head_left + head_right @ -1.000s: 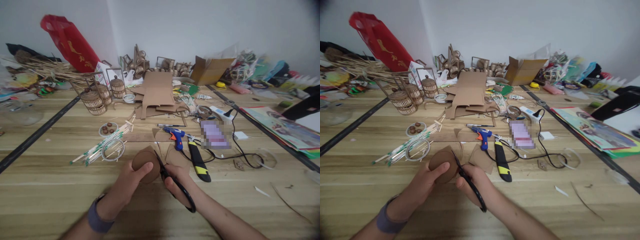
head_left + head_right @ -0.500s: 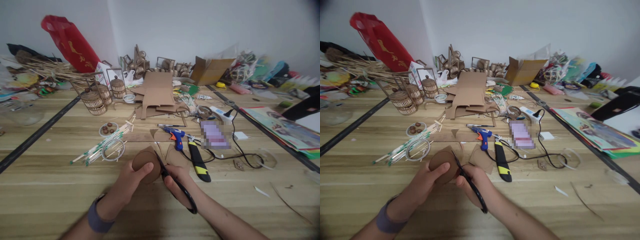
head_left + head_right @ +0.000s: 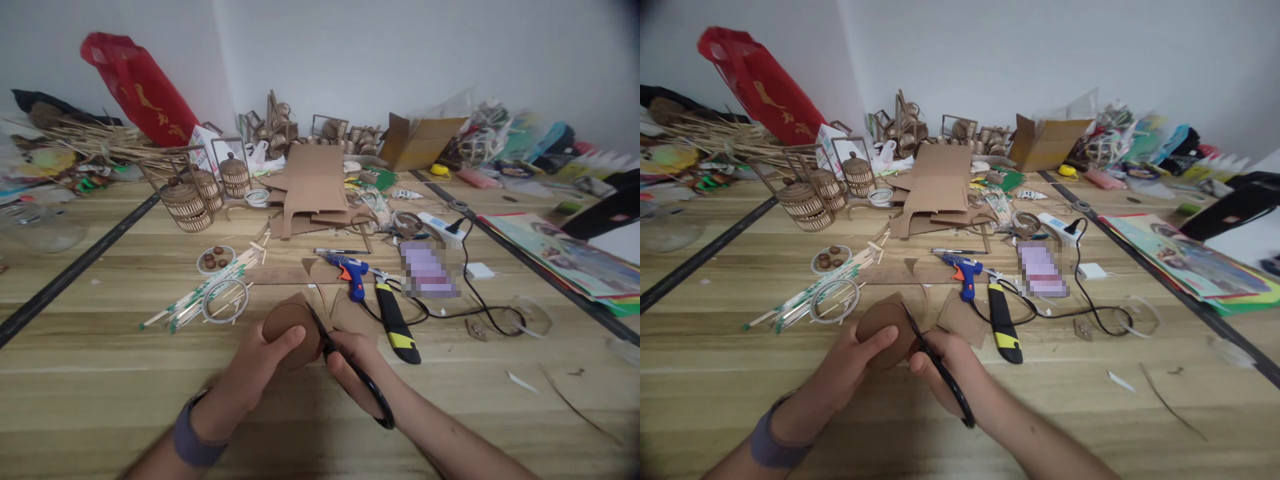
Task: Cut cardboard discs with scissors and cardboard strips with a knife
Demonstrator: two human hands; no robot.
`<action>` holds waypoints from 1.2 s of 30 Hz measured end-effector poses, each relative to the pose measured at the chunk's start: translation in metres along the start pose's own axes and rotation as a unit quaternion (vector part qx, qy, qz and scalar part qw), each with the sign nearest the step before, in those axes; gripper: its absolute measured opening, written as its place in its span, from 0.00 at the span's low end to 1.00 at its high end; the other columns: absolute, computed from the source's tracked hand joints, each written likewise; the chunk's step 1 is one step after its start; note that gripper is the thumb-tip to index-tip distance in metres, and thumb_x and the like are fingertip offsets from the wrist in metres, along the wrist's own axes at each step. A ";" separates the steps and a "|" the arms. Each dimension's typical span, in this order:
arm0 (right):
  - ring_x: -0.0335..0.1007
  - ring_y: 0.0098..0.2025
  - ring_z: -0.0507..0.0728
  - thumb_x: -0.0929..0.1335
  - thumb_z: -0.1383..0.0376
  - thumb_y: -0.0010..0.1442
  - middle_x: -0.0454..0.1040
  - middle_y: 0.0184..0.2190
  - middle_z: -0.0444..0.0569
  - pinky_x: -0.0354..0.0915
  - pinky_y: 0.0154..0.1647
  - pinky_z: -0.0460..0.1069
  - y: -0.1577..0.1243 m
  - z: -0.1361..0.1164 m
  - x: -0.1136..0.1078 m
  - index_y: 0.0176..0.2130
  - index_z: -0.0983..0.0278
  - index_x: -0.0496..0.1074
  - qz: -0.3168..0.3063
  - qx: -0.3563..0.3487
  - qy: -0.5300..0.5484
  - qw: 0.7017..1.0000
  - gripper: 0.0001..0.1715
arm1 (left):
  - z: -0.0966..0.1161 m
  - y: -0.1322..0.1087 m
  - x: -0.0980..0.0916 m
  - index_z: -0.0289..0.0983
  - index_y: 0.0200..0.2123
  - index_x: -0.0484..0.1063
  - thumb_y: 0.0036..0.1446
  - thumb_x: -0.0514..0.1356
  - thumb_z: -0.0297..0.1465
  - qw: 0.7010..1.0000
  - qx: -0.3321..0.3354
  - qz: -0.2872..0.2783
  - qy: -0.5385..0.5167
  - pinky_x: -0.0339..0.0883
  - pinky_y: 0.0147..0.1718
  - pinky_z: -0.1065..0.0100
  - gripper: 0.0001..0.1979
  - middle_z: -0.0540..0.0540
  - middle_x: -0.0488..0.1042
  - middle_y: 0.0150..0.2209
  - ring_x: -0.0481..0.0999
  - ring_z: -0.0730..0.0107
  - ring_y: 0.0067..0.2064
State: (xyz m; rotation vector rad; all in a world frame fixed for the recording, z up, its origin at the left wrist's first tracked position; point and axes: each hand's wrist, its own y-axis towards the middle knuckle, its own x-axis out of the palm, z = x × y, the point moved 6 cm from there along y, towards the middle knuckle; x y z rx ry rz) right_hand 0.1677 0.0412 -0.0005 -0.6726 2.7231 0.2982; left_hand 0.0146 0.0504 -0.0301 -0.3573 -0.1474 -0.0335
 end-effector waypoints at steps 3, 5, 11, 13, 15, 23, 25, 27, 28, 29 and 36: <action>0.56 0.26 0.52 0.54 0.30 0.61 0.62 0.24 0.43 0.53 0.25 0.46 0.000 0.002 0.000 0.28 0.63 0.64 -0.004 0.007 0.002 1.000 0.42 | 0.000 0.000 0.000 0.35 0.41 0.81 0.44 0.73 0.44 1.000 0.001 -0.010 -0.005 0.73 0.44 0.58 0.24 0.40 0.85 0.40 0.81 0.47 0.45; 0.56 0.26 0.52 0.54 0.29 0.60 0.62 0.24 0.43 0.53 0.24 0.46 0.000 0.002 0.000 0.28 0.63 0.64 -0.006 0.014 -0.002 1.000 0.42 | 0.000 -0.001 0.001 0.35 0.41 0.81 0.44 0.72 0.44 1.000 0.004 -0.019 -0.008 0.73 0.45 0.57 0.24 0.39 0.84 0.41 0.81 0.47 0.45; 0.54 0.25 0.52 0.54 0.28 0.59 0.59 0.22 0.42 0.52 0.24 0.46 0.000 0.000 0.000 0.26 0.62 0.61 0.004 0.010 -0.011 1.000 0.42 | 0.000 -0.001 0.003 0.35 0.42 0.81 0.46 0.72 0.43 1.000 0.010 -0.023 -0.013 0.72 0.47 0.56 0.23 0.39 0.84 0.42 0.81 0.47 0.47; 0.53 0.25 0.52 0.54 0.28 0.58 0.59 0.22 0.42 0.51 0.23 0.46 0.000 0.001 0.000 0.26 0.62 0.62 0.004 0.014 -0.009 1.000 0.42 | 0.001 0.000 0.003 0.35 0.41 0.82 0.46 0.72 0.43 1.000 0.012 -0.023 -0.013 0.72 0.47 0.56 0.22 0.39 0.84 0.42 0.81 0.47 0.47; 0.55 0.25 0.52 0.54 0.28 0.59 0.61 0.22 0.42 0.52 0.23 0.46 -0.001 0.001 0.000 0.27 0.63 0.64 0.005 0.014 -0.005 1.000 0.43 | 0.001 0.000 0.002 0.34 0.41 0.82 0.45 0.72 0.43 1.000 0.009 -0.020 -0.010 0.72 0.47 0.56 0.23 0.39 0.84 0.43 0.81 0.47 0.47; 0.63 0.27 0.55 0.54 0.29 0.59 0.67 0.24 0.47 0.57 0.24 0.47 -0.002 0.003 -0.001 0.28 0.64 0.70 0.005 0.009 -0.028 1.000 0.46 | 0.000 -0.001 0.000 0.35 0.42 0.81 0.46 0.72 0.44 1.000 0.007 -0.023 -0.002 0.73 0.46 0.57 0.23 0.39 0.84 0.41 0.81 0.46 0.47; 0.64 0.28 0.56 0.53 0.28 0.59 0.69 0.24 0.48 0.59 0.24 0.47 -0.002 0.004 -0.001 0.29 0.64 0.71 0.006 0.009 -0.031 0.999 0.46 | 0.000 -0.001 0.000 0.35 0.42 0.81 0.45 0.72 0.44 1.000 0.005 -0.023 -0.004 0.73 0.45 0.57 0.23 0.39 0.84 0.41 0.81 0.47 0.46; 0.64 0.28 0.56 0.53 0.28 0.59 0.69 0.25 0.48 0.59 0.25 0.47 -0.002 0.004 -0.001 0.29 0.64 0.71 0.008 0.010 -0.032 0.999 0.47 | 0.000 -0.001 0.000 0.35 0.41 0.81 0.45 0.72 0.44 1.000 0.003 -0.019 -0.005 0.73 0.45 0.57 0.23 0.40 0.84 0.41 0.81 0.47 0.45; 0.64 0.28 0.56 0.53 0.28 0.59 0.69 0.25 0.48 0.59 0.25 0.47 -0.002 0.005 -0.001 0.29 0.64 0.71 0.009 0.010 -0.031 0.999 0.46 | 0.000 -0.001 0.000 0.35 0.41 0.81 0.44 0.72 0.44 1.000 0.002 -0.019 -0.005 0.73 0.44 0.57 0.23 0.40 0.84 0.40 0.81 0.47 0.45; 0.64 0.28 0.56 0.53 0.28 0.59 0.69 0.25 0.48 0.59 0.25 0.47 -0.002 0.004 -0.001 0.29 0.64 0.70 0.010 0.010 -0.031 0.999 0.46 | 0.001 -0.001 0.000 0.35 0.41 0.81 0.44 0.72 0.43 1.000 0.001 -0.021 -0.004 0.73 0.44 0.57 0.23 0.40 0.84 0.40 0.81 0.47 0.45; 0.59 0.26 0.53 0.54 0.28 0.58 0.64 0.24 0.45 0.55 0.24 0.47 -0.001 0.002 0.001 0.27 0.63 0.67 0.006 0.018 -0.010 1.000 0.45 | 0.000 0.000 -0.001 0.35 0.41 0.81 0.43 0.73 0.43 1.000 -0.006 -0.009 -0.008 0.74 0.43 0.58 0.24 0.40 0.85 0.39 0.82 0.48 0.44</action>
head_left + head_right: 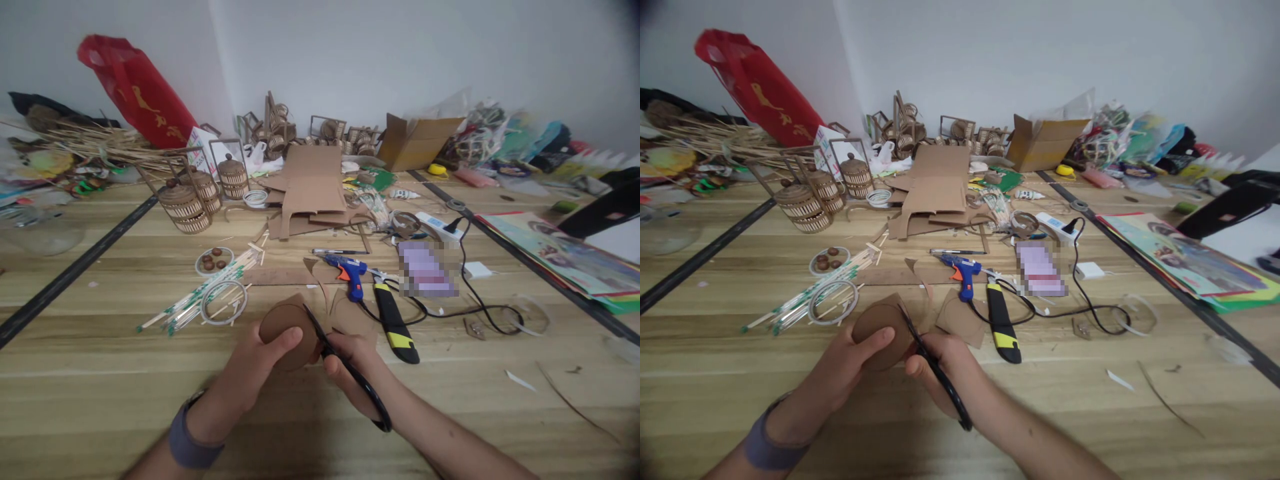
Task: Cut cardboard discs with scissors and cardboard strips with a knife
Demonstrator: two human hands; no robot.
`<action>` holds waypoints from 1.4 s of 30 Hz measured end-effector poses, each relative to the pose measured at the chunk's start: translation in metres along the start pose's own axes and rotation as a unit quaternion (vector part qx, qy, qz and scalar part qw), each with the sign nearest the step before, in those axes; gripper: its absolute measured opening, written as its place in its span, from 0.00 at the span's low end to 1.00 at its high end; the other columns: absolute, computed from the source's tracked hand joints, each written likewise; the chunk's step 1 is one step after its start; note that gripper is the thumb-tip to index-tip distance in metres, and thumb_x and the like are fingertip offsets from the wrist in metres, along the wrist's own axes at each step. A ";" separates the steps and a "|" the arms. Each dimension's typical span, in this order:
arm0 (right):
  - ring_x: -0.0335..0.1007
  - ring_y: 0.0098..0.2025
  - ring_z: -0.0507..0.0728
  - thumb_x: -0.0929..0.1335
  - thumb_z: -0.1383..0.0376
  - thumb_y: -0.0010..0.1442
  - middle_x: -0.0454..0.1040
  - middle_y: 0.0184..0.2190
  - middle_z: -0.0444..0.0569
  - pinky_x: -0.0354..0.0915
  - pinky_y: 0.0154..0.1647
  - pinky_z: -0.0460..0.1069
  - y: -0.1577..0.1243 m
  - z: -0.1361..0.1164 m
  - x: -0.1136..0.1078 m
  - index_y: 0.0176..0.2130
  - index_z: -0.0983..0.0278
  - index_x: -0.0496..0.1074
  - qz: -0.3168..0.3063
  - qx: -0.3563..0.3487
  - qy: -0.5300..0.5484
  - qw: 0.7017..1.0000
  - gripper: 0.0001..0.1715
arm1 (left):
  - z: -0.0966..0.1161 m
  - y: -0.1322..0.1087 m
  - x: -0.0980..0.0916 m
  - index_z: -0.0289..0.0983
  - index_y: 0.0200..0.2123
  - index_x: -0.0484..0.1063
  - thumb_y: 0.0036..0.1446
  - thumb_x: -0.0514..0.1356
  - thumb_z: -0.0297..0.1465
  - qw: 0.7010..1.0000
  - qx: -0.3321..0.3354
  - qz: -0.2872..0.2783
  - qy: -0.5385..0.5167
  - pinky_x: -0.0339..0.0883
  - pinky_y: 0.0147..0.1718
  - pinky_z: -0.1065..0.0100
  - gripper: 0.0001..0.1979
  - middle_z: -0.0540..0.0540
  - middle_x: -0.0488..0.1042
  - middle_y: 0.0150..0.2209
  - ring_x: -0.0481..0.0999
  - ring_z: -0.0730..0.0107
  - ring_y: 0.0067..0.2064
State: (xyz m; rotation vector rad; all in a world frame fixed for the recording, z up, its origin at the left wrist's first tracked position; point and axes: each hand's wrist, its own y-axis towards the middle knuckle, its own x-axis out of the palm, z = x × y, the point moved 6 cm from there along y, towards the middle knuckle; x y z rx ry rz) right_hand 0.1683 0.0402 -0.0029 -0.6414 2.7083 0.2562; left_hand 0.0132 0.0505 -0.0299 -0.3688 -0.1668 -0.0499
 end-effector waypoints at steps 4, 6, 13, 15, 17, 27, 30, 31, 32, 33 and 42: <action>0.56 0.25 0.52 0.53 0.27 0.58 0.61 0.23 0.43 0.53 0.24 0.46 0.001 0.000 0.001 0.27 0.62 0.63 0.007 -0.010 0.000 1.000 0.44 | 0.000 0.000 -0.001 0.35 0.40 0.81 0.42 0.74 0.43 1.000 0.008 0.010 0.000 0.74 0.41 0.60 0.23 0.41 0.85 0.38 0.82 0.49 0.43; 0.51 0.23 0.51 0.53 0.27 0.57 0.57 0.21 0.41 0.49 0.22 0.46 0.002 0.002 0.001 0.26 0.62 0.60 0.006 -0.004 -0.003 1.000 0.43 | -0.001 0.000 0.000 0.35 0.41 0.81 0.42 0.74 0.43 1.000 0.012 0.013 0.001 0.74 0.41 0.61 0.24 0.41 0.85 0.39 0.82 0.50 0.44; 0.47 0.23 0.50 0.51 0.27 0.57 0.53 0.21 0.40 0.46 0.20 0.46 0.001 0.004 0.001 0.25 0.61 0.56 0.013 -0.001 -0.014 1.000 0.43 | -0.004 -0.001 0.002 0.34 0.41 0.80 0.43 0.73 0.43 1.000 0.005 0.008 0.015 0.74 0.41 0.59 0.24 0.41 0.85 0.39 0.82 0.48 0.44; 0.47 0.23 0.50 0.52 0.27 0.57 0.54 0.21 0.40 0.46 0.20 0.46 0.001 0.004 0.001 0.25 0.61 0.56 0.014 -0.001 -0.010 1.000 0.42 | -0.004 -0.001 0.002 0.34 0.41 0.80 0.43 0.72 0.44 1.000 0.003 0.009 0.022 0.74 0.42 0.59 0.24 0.41 0.85 0.39 0.82 0.48 0.44; 0.48 0.23 0.50 0.52 0.28 0.59 0.55 0.21 0.40 0.48 0.21 0.46 0.001 0.001 0.000 0.25 0.61 0.57 0.017 -0.011 0.002 1.000 0.42 | -0.004 0.000 0.003 0.34 0.41 0.80 0.44 0.72 0.44 1.000 0.007 0.003 0.027 0.74 0.43 0.58 0.24 0.40 0.85 0.40 0.82 0.47 0.45; 0.50 0.23 0.51 0.54 0.30 0.61 0.55 0.20 0.40 0.53 0.23 0.47 0.001 -0.008 -0.001 0.26 0.62 0.62 0.026 -0.029 0.032 0.999 0.41 | -0.005 -0.001 0.003 0.34 0.43 0.80 0.44 0.72 0.45 1.000 0.016 -0.002 0.021 0.74 0.45 0.57 0.26 0.39 0.84 0.43 0.81 0.46 0.47; 0.49 0.23 0.51 0.54 0.30 0.61 0.55 0.20 0.40 0.53 0.23 0.47 0.001 -0.009 -0.002 0.27 0.62 0.63 0.028 -0.035 0.028 0.999 0.41 | -0.006 -0.001 0.004 0.35 0.44 0.80 0.45 0.72 0.45 1.000 0.022 -0.015 0.008 0.74 0.46 0.58 0.26 0.40 0.84 0.43 0.81 0.47 0.48; 0.49 0.23 0.51 0.54 0.30 0.61 0.55 0.20 0.40 0.52 0.23 0.46 0.001 -0.009 -0.002 0.27 0.62 0.63 0.028 -0.036 0.027 0.999 0.41 | -0.007 -0.001 0.004 0.35 0.44 0.80 0.45 0.72 0.45 1.000 0.021 -0.016 0.006 0.74 0.46 0.58 0.26 0.40 0.84 0.43 0.81 0.48 0.47; 0.49 0.23 0.51 0.54 0.30 0.61 0.55 0.20 0.40 0.52 0.23 0.46 0.001 -0.009 -0.002 0.26 0.62 0.63 0.026 -0.035 0.025 0.999 0.41 | -0.007 -0.001 0.004 0.35 0.44 0.80 0.44 0.73 0.45 1.000 0.019 -0.015 0.005 0.74 0.46 0.58 0.26 0.40 0.84 0.43 0.81 0.47 0.47; 0.49 0.23 0.51 0.54 0.30 0.61 0.55 0.20 0.40 0.51 0.22 0.46 0.001 -0.008 -0.002 0.26 0.62 0.62 0.024 -0.031 0.022 0.999 0.41 | -0.008 0.000 0.004 0.35 0.43 0.80 0.44 0.73 0.45 1.000 0.016 -0.016 0.006 0.74 0.46 0.58 0.26 0.40 0.84 0.42 0.81 0.47 0.47; 0.48 0.22 0.50 0.53 0.28 0.60 0.54 0.20 0.40 0.46 0.21 0.46 0.001 -0.002 0.000 0.25 0.61 0.57 0.013 -0.011 0.002 1.000 0.41 | -0.002 -0.002 0.004 0.35 0.42 0.80 0.44 0.72 0.45 1.000 0.018 -0.007 0.024 0.73 0.46 0.57 0.25 0.40 0.84 0.42 0.81 0.46 0.47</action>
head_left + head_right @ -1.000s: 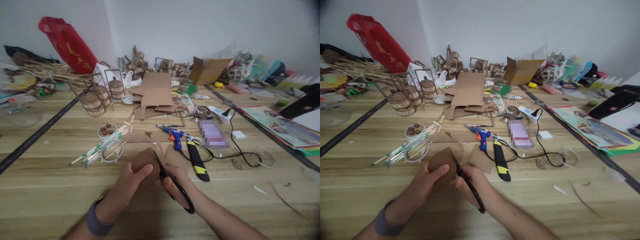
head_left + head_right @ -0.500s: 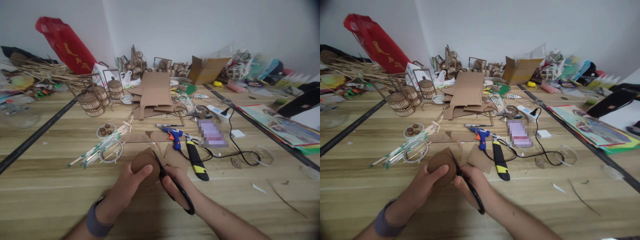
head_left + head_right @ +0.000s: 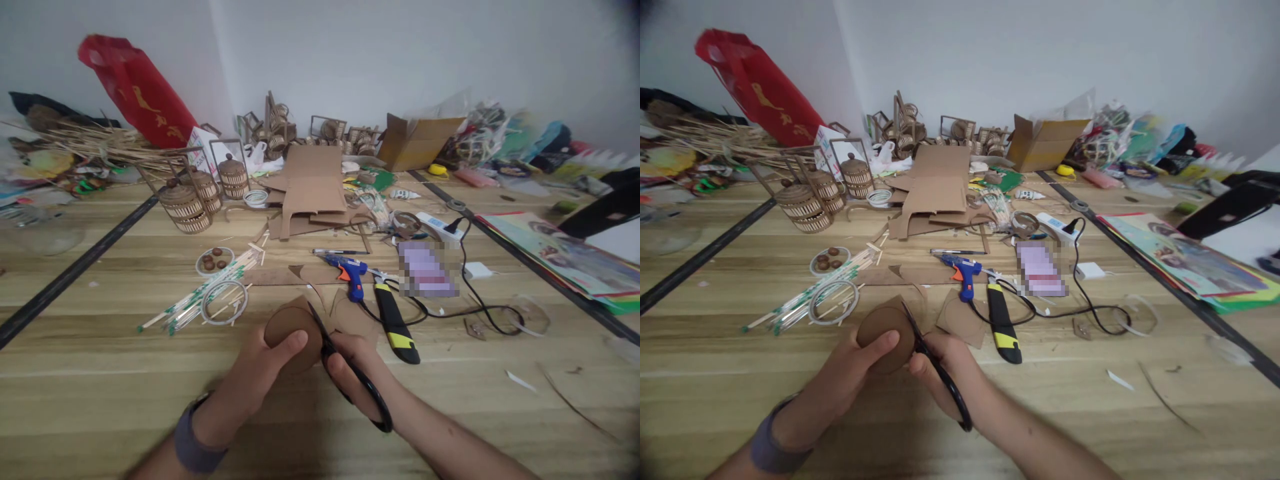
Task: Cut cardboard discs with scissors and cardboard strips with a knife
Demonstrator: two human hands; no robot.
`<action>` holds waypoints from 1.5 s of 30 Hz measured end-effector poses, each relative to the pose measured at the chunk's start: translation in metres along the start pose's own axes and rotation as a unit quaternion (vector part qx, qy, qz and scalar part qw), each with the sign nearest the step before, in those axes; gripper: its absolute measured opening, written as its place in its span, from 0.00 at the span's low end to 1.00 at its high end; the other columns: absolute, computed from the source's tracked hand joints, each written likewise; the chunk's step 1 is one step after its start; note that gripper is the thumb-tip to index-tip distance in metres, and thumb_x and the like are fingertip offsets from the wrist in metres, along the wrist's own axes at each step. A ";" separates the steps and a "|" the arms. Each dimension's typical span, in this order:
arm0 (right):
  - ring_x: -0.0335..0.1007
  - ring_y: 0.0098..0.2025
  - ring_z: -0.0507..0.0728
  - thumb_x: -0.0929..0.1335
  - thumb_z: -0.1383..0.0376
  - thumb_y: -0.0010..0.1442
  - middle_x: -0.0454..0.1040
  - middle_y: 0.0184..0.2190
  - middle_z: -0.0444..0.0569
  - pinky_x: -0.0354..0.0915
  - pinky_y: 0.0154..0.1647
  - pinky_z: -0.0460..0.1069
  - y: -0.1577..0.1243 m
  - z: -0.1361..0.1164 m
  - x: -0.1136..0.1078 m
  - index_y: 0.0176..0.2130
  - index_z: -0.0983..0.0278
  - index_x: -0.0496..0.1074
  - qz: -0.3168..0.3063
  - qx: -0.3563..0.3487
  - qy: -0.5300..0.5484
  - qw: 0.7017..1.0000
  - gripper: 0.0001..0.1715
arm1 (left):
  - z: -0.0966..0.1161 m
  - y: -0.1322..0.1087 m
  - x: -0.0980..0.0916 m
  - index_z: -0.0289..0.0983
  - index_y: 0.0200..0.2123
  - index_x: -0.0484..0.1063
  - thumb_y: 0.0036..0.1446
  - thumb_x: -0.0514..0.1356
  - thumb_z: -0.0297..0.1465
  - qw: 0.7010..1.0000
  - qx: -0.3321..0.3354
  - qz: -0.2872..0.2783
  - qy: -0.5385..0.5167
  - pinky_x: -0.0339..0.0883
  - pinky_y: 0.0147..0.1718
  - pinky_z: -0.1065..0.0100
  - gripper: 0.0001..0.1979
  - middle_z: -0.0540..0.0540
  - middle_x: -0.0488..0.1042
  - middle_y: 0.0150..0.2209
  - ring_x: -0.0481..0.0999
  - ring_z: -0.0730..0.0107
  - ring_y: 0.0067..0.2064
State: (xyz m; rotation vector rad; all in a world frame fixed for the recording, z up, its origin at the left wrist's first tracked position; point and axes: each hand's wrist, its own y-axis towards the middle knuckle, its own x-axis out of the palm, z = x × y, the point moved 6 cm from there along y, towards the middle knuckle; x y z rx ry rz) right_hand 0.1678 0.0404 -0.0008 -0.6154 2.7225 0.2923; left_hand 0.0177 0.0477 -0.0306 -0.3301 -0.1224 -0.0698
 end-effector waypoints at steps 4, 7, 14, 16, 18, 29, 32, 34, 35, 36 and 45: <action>0.48 0.23 0.50 0.53 0.28 0.59 0.55 0.20 0.40 0.48 0.22 0.46 0.000 -0.001 0.000 0.25 0.61 0.58 0.000 0.001 0.008 1.000 0.42 | -0.002 -0.001 -0.002 0.34 0.42 0.80 0.44 0.71 0.46 1.000 -0.008 0.008 0.019 0.73 0.46 0.54 0.26 0.38 0.84 0.42 0.81 0.44 0.48; 0.49 0.22 0.50 0.53 0.28 0.59 0.55 0.19 0.40 0.47 0.21 0.46 0.000 0.000 0.000 0.25 0.61 0.58 -0.004 0.012 0.010 1.000 0.42 | -0.003 0.001 -0.001 0.35 0.42 0.80 0.45 0.71 0.46 1.000 -0.003 -0.009 0.008 0.73 0.46 0.55 0.26 0.39 0.84 0.43 0.81 0.44 0.48; 0.47 0.23 0.50 0.51 0.27 0.58 0.53 0.20 0.40 0.45 0.20 0.46 0.000 0.001 0.000 0.24 0.61 0.56 -0.008 0.009 -0.015 1.000 0.42 | -0.002 0.001 -0.001 0.34 0.43 0.80 0.44 0.72 0.46 1.000 -0.006 -0.005 -0.004 0.74 0.44 0.56 0.27 0.39 0.84 0.42 0.81 0.45 0.46; 0.47 0.23 0.50 0.51 0.26 0.57 0.52 0.20 0.39 0.44 0.20 0.46 -0.001 0.003 0.000 0.24 0.60 0.55 -0.011 0.012 -0.017 1.000 0.43 | 0.000 -0.001 0.000 0.34 0.42 0.80 0.44 0.72 0.45 1.000 -0.001 -0.005 -0.003 0.74 0.44 0.57 0.26 0.39 0.84 0.42 0.81 0.46 0.46; 0.47 0.23 0.50 0.51 0.26 0.56 0.53 0.20 0.40 0.44 0.20 0.46 -0.001 0.006 0.000 0.25 0.61 0.55 -0.014 0.013 -0.015 1.000 0.43 | 0.002 -0.002 0.000 0.34 0.42 0.80 0.45 0.71 0.45 1.000 0.007 -0.008 -0.003 0.74 0.44 0.58 0.24 0.40 0.84 0.41 0.82 0.47 0.46; 0.48 0.23 0.50 0.51 0.25 0.55 0.53 0.20 0.40 0.45 0.20 0.46 0.000 0.006 0.000 0.24 0.60 0.55 -0.023 0.009 -0.010 1.000 0.43 | 0.003 0.001 0.000 0.35 0.43 0.81 0.48 0.70 0.44 0.999 0.023 -0.021 0.010 0.73 0.45 0.59 0.22 0.42 0.84 0.41 0.81 0.50 0.46; 0.47 0.23 0.50 0.52 0.26 0.57 0.53 0.20 0.40 0.45 0.20 0.46 0.000 0.004 0.000 0.25 0.60 0.55 -0.027 0.003 -0.004 1.000 0.42 | 0.003 0.000 0.001 0.35 0.43 0.81 0.48 0.70 0.43 0.999 0.023 -0.028 0.002 0.74 0.44 0.59 0.22 0.42 0.84 0.42 0.81 0.50 0.46; 0.47 0.23 0.50 0.52 0.27 0.57 0.53 0.20 0.40 0.46 0.20 0.46 0.000 0.003 0.000 0.25 0.60 0.56 -0.028 -0.002 0.002 1.000 0.42 | 0.002 0.000 0.000 0.34 0.43 0.81 0.48 0.70 0.44 1.000 0.013 -0.018 0.002 0.74 0.44 0.58 0.23 0.41 0.84 0.41 0.81 0.49 0.45; 0.47 0.23 0.50 0.52 0.27 0.57 0.53 0.20 0.40 0.46 0.21 0.46 0.000 0.002 -0.001 0.25 0.60 0.56 -0.026 -0.003 0.002 1.000 0.42 | 0.002 0.000 0.000 0.34 0.42 0.81 0.47 0.71 0.44 1.000 0.010 -0.015 0.003 0.74 0.44 0.58 0.23 0.40 0.84 0.41 0.81 0.48 0.45; 0.47 0.23 0.50 0.52 0.27 0.57 0.53 0.20 0.40 0.46 0.21 0.46 0.000 0.002 -0.001 0.25 0.60 0.56 -0.025 -0.004 -0.001 1.000 0.42 | 0.002 0.000 0.000 0.34 0.42 0.81 0.47 0.71 0.44 1.000 0.010 -0.015 0.003 0.74 0.44 0.57 0.23 0.40 0.84 0.41 0.81 0.47 0.46; 0.46 0.22 0.50 0.53 0.28 0.59 0.52 0.20 0.40 0.47 0.20 0.47 0.002 -0.001 -0.002 0.24 0.60 0.55 -0.012 -0.012 -0.006 1.000 0.41 | 0.002 -0.001 0.000 0.35 0.42 0.80 0.45 0.71 0.45 1.000 0.001 -0.012 0.006 0.74 0.44 0.56 0.25 0.39 0.84 0.42 0.81 0.46 0.47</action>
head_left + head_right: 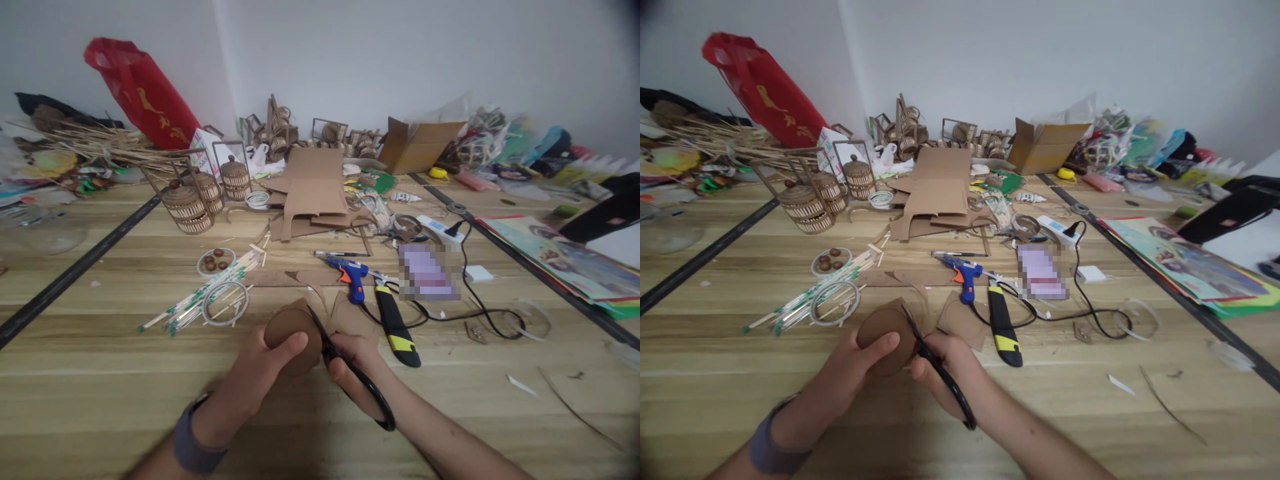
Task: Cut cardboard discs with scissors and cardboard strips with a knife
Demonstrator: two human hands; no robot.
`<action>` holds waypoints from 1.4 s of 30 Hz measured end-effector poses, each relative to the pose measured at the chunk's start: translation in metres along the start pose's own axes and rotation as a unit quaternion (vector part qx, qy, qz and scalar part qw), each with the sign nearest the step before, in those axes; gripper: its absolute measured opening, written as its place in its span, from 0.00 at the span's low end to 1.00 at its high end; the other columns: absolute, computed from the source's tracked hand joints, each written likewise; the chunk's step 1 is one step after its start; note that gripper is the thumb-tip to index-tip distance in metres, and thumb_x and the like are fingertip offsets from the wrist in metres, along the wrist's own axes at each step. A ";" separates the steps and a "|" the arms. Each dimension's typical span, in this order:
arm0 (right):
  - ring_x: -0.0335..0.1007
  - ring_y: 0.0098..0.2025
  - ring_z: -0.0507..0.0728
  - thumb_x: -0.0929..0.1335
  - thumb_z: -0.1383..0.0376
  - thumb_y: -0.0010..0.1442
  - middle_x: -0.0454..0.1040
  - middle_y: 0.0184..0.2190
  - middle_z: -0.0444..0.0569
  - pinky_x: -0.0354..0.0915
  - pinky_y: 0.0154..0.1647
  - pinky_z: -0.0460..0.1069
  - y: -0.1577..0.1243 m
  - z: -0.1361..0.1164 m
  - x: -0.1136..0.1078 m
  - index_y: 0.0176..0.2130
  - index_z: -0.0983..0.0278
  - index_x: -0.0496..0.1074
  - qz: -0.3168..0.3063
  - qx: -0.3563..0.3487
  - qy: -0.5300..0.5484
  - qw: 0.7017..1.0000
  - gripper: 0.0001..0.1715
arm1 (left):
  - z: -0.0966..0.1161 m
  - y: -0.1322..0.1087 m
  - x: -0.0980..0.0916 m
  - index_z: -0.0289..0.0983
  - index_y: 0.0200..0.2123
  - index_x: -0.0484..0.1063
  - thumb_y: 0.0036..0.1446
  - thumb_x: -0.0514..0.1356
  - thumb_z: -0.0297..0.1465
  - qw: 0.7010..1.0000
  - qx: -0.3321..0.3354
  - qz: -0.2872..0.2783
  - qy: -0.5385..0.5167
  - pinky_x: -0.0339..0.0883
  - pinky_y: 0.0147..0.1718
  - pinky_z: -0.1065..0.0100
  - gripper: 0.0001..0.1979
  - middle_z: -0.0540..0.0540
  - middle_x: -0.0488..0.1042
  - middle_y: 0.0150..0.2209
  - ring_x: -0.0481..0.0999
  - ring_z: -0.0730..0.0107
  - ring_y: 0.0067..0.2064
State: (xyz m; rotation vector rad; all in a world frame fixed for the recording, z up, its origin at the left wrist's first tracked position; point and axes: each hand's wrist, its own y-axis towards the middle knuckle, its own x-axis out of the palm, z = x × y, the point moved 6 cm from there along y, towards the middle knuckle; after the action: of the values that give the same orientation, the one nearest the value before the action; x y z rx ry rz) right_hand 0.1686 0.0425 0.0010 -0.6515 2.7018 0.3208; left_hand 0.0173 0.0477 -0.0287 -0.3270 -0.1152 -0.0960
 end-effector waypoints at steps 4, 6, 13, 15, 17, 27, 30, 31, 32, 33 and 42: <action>0.46 0.22 0.51 0.54 0.28 0.58 0.51 0.20 0.40 0.49 0.21 0.47 0.000 -0.002 -0.001 0.24 0.60 0.55 0.000 0.006 0.005 1.000 0.41 | -0.001 0.000 -0.001 0.35 0.41 0.81 0.44 0.72 0.44 1.000 -0.006 0.009 -0.002 0.74 0.43 0.57 0.23 0.40 0.84 0.40 0.82 0.47 0.45; 0.46 0.23 0.51 0.54 0.27 0.58 0.52 0.20 0.40 0.49 0.21 0.47 0.000 -0.002 0.000 0.24 0.60 0.56 -0.003 0.010 0.003 1.000 0.41 | -0.001 0.000 -0.001 0.35 0.41 0.81 0.45 0.71 0.44 1.000 -0.005 0.003 -0.005 0.74 0.43 0.57 0.23 0.40 0.84 0.40 0.82 0.47 0.45; 0.47 0.23 0.51 0.55 0.27 0.57 0.52 0.20 0.40 0.50 0.22 0.47 0.000 0.001 0.000 0.24 0.60 0.58 -0.003 0.020 0.025 0.999 0.42 | -0.001 0.001 -0.002 0.34 0.42 0.81 0.45 0.71 0.44 1.000 0.002 0.006 -0.003 0.74 0.43 0.58 0.24 0.40 0.84 0.40 0.82 0.48 0.44; 0.48 0.22 0.51 0.56 0.27 0.56 0.53 0.20 0.40 0.50 0.22 0.47 -0.001 0.003 0.000 0.24 0.60 0.58 -0.004 0.028 0.028 0.999 0.41 | -0.002 0.001 -0.003 0.34 0.41 0.80 0.44 0.72 0.44 1.000 -0.004 0.018 -0.004 0.74 0.43 0.57 0.24 0.40 0.85 0.40 0.82 0.48 0.44; 0.48 0.22 0.52 0.56 0.26 0.55 0.53 0.19 0.40 0.49 0.22 0.48 0.000 0.004 0.001 0.23 0.60 0.58 -0.006 0.039 0.029 0.999 0.42 | -0.002 0.002 -0.004 0.34 0.41 0.81 0.43 0.72 0.43 1.000 -0.002 0.025 -0.002 0.73 0.44 0.57 0.24 0.40 0.84 0.40 0.81 0.47 0.45; 0.46 0.22 0.51 0.55 0.25 0.54 0.52 0.19 0.40 0.46 0.20 0.47 -0.001 0.006 0.001 0.23 0.60 0.58 -0.004 0.043 0.008 0.999 0.43 | 0.002 0.000 -0.001 0.35 0.39 0.82 0.43 0.72 0.43 1.000 -0.006 0.000 -0.024 0.74 0.45 0.57 0.22 0.41 0.85 0.40 0.82 0.48 0.45; 0.46 0.22 0.51 0.54 0.25 0.54 0.52 0.19 0.40 0.46 0.20 0.47 -0.002 0.004 0.001 0.23 0.60 0.58 -0.006 0.042 0.006 0.999 0.44 | 0.001 0.000 -0.002 0.35 0.41 0.81 0.44 0.72 0.42 1.000 -0.004 0.003 -0.026 0.73 0.46 0.57 0.23 0.41 0.85 0.41 0.81 0.47 0.46; 0.47 0.22 0.51 0.54 0.25 0.54 0.52 0.20 0.40 0.46 0.20 0.47 -0.001 0.003 0.001 0.23 0.61 0.59 -0.008 0.041 0.006 0.999 0.44 | 0.000 0.001 -0.003 0.35 0.42 0.81 0.44 0.72 0.42 1.000 -0.003 0.007 -0.026 0.73 0.46 0.57 0.23 0.41 0.84 0.41 0.81 0.47 0.46; 0.47 0.23 0.51 0.53 0.25 0.54 0.53 0.20 0.41 0.46 0.20 0.47 -0.001 0.002 0.001 0.23 0.61 0.59 -0.009 0.041 0.007 0.999 0.44 | -0.001 0.001 -0.004 0.35 0.42 0.81 0.44 0.73 0.42 1.000 -0.003 0.010 -0.027 0.73 0.46 0.56 0.23 0.41 0.84 0.42 0.81 0.47 0.46; 0.47 0.23 0.51 0.53 0.25 0.54 0.53 0.20 0.41 0.46 0.20 0.47 -0.001 0.002 0.001 0.23 0.61 0.59 -0.009 0.041 0.006 0.999 0.44 | -0.002 0.002 -0.005 0.35 0.42 0.81 0.44 0.73 0.42 1.000 -0.004 0.009 -0.027 0.73 0.46 0.56 0.23 0.41 0.84 0.42 0.81 0.47 0.46; 0.48 0.24 0.52 0.54 0.23 0.52 0.53 0.21 0.42 0.46 0.22 0.48 -0.002 0.004 0.002 0.24 0.60 0.58 -0.012 0.065 0.013 0.998 0.44 | 0.000 0.001 -0.002 0.35 0.42 0.81 0.45 0.72 0.42 0.999 -0.004 -0.005 -0.036 0.72 0.49 0.55 0.23 0.41 0.84 0.42 0.81 0.47 0.47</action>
State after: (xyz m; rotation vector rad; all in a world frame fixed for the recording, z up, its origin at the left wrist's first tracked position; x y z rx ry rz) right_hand 0.1690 0.0413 -0.0037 -0.6543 2.7091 0.1291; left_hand 0.0154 0.0488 -0.0295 -0.3379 -0.1878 -0.0954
